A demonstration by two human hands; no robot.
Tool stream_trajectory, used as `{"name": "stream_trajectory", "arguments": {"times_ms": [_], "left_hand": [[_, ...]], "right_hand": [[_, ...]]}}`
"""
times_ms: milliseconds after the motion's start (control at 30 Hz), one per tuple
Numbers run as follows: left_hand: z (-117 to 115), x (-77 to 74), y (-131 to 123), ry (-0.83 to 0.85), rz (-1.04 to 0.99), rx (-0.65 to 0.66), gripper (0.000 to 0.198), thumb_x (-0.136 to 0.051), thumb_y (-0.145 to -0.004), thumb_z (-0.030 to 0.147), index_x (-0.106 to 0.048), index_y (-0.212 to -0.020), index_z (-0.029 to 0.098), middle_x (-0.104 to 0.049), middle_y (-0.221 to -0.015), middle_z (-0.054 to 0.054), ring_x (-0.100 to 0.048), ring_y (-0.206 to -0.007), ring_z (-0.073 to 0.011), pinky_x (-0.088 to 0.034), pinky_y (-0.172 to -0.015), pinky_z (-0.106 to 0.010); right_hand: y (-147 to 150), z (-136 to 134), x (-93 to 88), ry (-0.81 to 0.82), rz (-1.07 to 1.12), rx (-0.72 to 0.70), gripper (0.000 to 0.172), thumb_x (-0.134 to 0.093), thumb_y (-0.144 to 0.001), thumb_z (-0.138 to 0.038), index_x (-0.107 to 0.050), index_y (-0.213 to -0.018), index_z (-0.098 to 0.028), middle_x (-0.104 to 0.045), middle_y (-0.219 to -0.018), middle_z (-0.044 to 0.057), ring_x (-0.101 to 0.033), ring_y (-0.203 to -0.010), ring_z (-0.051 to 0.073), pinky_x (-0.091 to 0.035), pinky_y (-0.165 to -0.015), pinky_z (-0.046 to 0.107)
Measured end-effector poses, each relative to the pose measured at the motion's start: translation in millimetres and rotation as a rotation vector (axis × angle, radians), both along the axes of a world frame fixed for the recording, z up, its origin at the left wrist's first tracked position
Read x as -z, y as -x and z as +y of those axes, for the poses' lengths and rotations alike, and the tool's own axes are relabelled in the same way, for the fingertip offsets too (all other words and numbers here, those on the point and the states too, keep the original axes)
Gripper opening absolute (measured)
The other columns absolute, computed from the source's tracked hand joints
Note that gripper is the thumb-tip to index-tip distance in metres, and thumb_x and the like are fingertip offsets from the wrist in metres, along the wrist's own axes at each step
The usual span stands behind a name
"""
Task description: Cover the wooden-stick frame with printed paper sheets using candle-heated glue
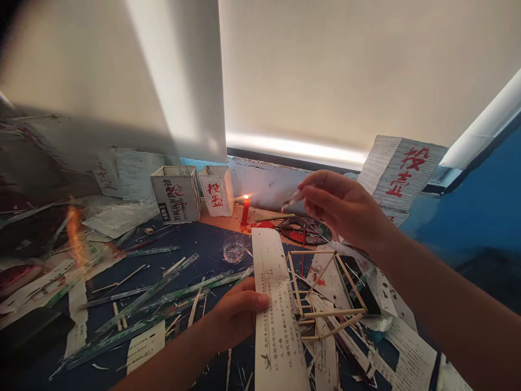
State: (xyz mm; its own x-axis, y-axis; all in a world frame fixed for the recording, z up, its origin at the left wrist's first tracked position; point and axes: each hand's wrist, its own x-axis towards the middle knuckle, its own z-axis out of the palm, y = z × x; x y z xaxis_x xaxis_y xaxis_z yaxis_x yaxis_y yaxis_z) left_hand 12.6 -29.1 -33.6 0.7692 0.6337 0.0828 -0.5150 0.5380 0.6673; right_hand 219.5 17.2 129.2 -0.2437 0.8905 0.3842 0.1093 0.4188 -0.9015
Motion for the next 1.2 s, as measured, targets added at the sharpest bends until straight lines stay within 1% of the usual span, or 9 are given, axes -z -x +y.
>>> {"name": "stream_trajectory", "arguments": {"times_ms": [100,167,333,467,667,867,967,1100,1200], "left_hand": [[-1,0.9,-1,0.009,0.008,-0.014,0.034,-0.074,-0.073,0.028,-0.077,-0.101,0.009,-0.078,-0.091,-0.015,-0.073,-0.075,-0.0190,-0.056,-0.070,-0.025],[-2,1.8,-2,0.018,0.012,-0.022,0.037,-0.074,-0.071,0.028,-0.077,-0.103,0.009,-0.078,-0.088,-0.015,-0.073,-0.074,-0.0194,-0.056,-0.069,-0.025],[-5,5.4,-5,0.040,0.026,-0.033,0.042,-0.076,-0.066,0.028,-0.078,-0.103,0.008,-0.078,-0.088,-0.015,-0.074,-0.078,-0.0216,-0.057,-0.072,-0.027],[-7,4.9,-6,0.079,0.032,-0.020,0.050,-0.076,-0.062,0.025,-0.076,-0.110,0.009,-0.078,-0.096,-0.017,-0.075,-0.085,-0.0250,-0.055,-0.076,-0.030],[-7,-6.2,-10,0.133,-0.064,-0.002,0.051,-0.073,-0.061,0.025,-0.076,-0.109,0.007,-0.078,-0.090,-0.017,-0.075,-0.080,-0.0262,-0.050,-0.065,-0.026],[-4,-6.0,-9,0.132,-0.064,-0.027,0.052,-0.075,-0.060,0.026,-0.076,-0.109,0.007,-0.077,-0.098,-0.019,-0.073,-0.095,-0.0350,-0.053,-0.082,-0.038],[-5,-6.4,-7,0.130,-0.067,-0.016,0.051,-0.074,-0.061,0.026,-0.076,-0.109,0.007,-0.077,-0.102,-0.019,-0.072,-0.101,-0.0358,-0.052,-0.083,-0.038],[-4,-8.3,-6,0.129,-0.111,0.008,0.050,-0.074,-0.065,0.022,-0.074,-0.113,0.009,-0.077,-0.097,-0.018,-0.073,-0.098,-0.0365,-0.052,-0.087,-0.042],[-3,-3.3,-8,0.120,-0.142,0.036,0.048,-0.074,-0.067,0.023,-0.074,-0.113,0.010,-0.077,-0.096,-0.018,-0.072,-0.100,-0.0376,-0.051,-0.091,-0.045]], "right_hand": [[1,42,-4.9,-0.056,-0.054,0.065,0.008,-0.073,-0.087,-0.032,-0.072,-0.085,-0.024,-0.059,-0.069,-0.001,-0.052,-0.062,0.011,-0.044,-0.056,0.027],[5,70,-0.1,-0.111,-0.126,0.107,0.011,-0.073,-0.086,-0.034,-0.070,-0.083,-0.023,-0.059,-0.069,-0.002,-0.050,-0.059,0.011,-0.044,-0.055,0.027],[25,132,33.9,-0.134,-0.373,0.152,0.012,-0.069,-0.082,-0.031,-0.067,-0.087,-0.021,-0.071,-0.081,0.005,-0.059,-0.064,0.014,-0.050,-0.061,0.031],[47,163,63.9,-0.117,-0.537,0.145,0.010,-0.070,-0.080,-0.027,-0.070,-0.087,-0.019,-0.074,-0.080,0.007,-0.064,-0.069,0.018,-0.049,-0.064,0.033],[71,179,82.6,-0.113,-0.748,0.117,0.018,-0.069,-0.087,-0.033,-0.070,-0.087,-0.015,-0.066,-0.067,0.000,-0.059,-0.058,0.013,-0.046,-0.058,0.029],[69,190,89.5,-0.132,-0.819,0.130,0.023,-0.064,-0.094,-0.038,-0.068,-0.091,-0.015,-0.064,-0.073,-0.002,-0.059,-0.060,0.012,-0.049,-0.060,0.028],[68,196,93.6,-0.133,-0.821,0.126,0.022,-0.065,-0.094,-0.037,-0.067,-0.096,-0.015,-0.067,-0.080,0.000,-0.062,-0.066,0.013,-0.053,-0.066,0.030],[72,199,98.3,-0.122,-0.819,0.138,0.021,-0.062,-0.097,-0.036,-0.067,-0.099,-0.015,-0.068,-0.082,0.000,-0.065,-0.068,0.013,-0.056,-0.069,0.032],[75,199,100.4,-0.108,-0.818,0.146,0.022,-0.061,-0.098,-0.036,-0.067,-0.098,-0.015,-0.068,-0.081,0.000,-0.065,-0.068,0.013,-0.056,-0.069,0.031]]}}
